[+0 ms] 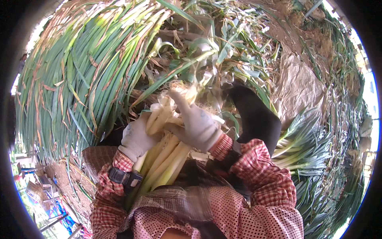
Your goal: The person cleans and trims leeks from a pile using a handheld tool and by hand, strips off outer leaves, and gathers the trimmed leeks into bundles.
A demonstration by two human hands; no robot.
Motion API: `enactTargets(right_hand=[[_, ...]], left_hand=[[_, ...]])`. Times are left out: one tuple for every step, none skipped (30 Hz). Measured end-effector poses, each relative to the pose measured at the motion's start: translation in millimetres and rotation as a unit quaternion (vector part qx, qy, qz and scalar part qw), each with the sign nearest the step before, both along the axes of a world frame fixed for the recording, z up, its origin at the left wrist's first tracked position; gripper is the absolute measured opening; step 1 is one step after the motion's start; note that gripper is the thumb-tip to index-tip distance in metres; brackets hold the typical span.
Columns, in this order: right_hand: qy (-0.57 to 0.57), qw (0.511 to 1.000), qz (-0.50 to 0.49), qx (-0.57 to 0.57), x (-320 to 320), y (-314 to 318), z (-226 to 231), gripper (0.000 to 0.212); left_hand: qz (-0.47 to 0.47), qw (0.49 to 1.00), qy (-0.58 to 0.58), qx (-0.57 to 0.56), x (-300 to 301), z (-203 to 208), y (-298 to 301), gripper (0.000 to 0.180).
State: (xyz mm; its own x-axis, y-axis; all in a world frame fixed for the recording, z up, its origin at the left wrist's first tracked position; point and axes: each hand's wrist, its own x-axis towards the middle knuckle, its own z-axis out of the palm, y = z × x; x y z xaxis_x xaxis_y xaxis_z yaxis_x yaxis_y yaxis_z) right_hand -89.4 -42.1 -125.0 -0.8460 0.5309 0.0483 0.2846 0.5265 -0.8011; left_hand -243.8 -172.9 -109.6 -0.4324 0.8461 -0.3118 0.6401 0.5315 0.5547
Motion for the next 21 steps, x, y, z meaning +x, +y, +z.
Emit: enactTargets(right_hand=[[-0.053, 0.998, 0.021, 0.0, -10, 0, 0, 0.059], [-0.054, 0.998, 0.04, 0.006, -20, 0, -6, 0.047], [-0.057, 0.997, 0.041, 0.01, -25, 3, -20, 0.047], [-0.016, 0.998, 0.045, 0.046, -31, 6, -34, 0.037], [0.025, 0.995, 0.048, 0.082, -34, 8, -45, 0.028], [0.039, 0.996, 0.041, 0.07, -39, 6, -46, 0.016], [0.037, 0.996, 0.045, 0.069, -43, 3, -48, 0.016], [0.012, 0.997, 0.007, 0.079, -48, 1, -51, 0.015], [-0.015, 0.995, -0.033, 0.09, -50, -2, -54, 0.013], [-0.016, 0.995, -0.034, 0.093, -50, 3, -68, 0.013], [0.013, 0.992, -0.124, -0.022, -49, 12, -88, 0.015], [0.044, 0.968, -0.201, -0.141, -57, 14, -82, 0.016], [0.096, 0.832, -0.282, -0.468, -56, 22, -72, 0.02], [0.09, 0.85, -0.236, -0.462, -51, 26, -69, 0.028], [0.085, 0.866, -0.189, -0.454, -48, 28, -66, 0.036], [0.082, 0.867, -0.187, -0.455, -50, 23, -64, 0.036], [0.012, 0.965, -0.066, -0.255, -52, 15, -61, 0.044], [-0.06, 0.996, 0.058, -0.037, -52, 10, -55, 0.053], [-0.064, 0.995, 0.062, -0.037, -55, 7, -49, 0.053], [-0.111, 0.977, 0.178, 0.036, -58, 3, -42, 0.06], [-0.153, 0.938, 0.291, 0.109, -61, 0, -32, 0.067]], left_hand=[[0.006, 1.0, 0.003, 0.003, 0, -2, -3, 0.056], [0.015, 0.999, 0.034, 0.013, -1, -5, -6, 0.055], [0.019, 0.998, 0.06, 0.024, 0, -11, -8, 0.055], [0.048, 0.994, 0.081, 0.051, -1, -13, -13, 0.054], [0.051, 0.994, 0.079, 0.052, -2, -14, -14, 0.054], [0.055, 0.996, 0.057, 0.038, -5, -12, -14, 0.052], [0.059, 0.997, 0.035, 0.024, -7, -12, -15, 0.051], [0.063, 0.997, 0.032, 0.024, -10, -17, -17, 0.051], [0.058, 0.997, 0.035, 0.032, -14, -26, -21, 0.052], [0.049, 0.997, 0.04, 0.043, -18, -32, -21, 0.053], [0.048, 0.997, 0.039, 0.046, -22, -35, -20, 0.053], [0.079, 0.996, 0.027, 0.012, -28, -37, -25, 0.053], [0.109, 0.994, 0.014, -0.021, -34, -39, -30, 0.054], [0.114, 0.993, 0.013, -0.021, -39, -42, -33, 0.054], [0.122, 0.992, 0.006, -0.034, -45, -44, -36, 0.058], [0.13, 0.99, 0.0, -0.048, -51, -47, -38, 0.061], [0.134, 0.99, -0.001, -0.049, -55, -49, -40, 0.061], [0.132, 0.99, -0.011, -0.048, -56, -51, -41, 0.062], [0.131, 0.99, -0.02, -0.047, -56, -51, -41, 0.062], [0.134, 0.989, -0.023, -0.049, -57, -51, -42, 0.062], [0.123, 0.992, -0.019, -0.029, -57, -48, -41, 0.063]])
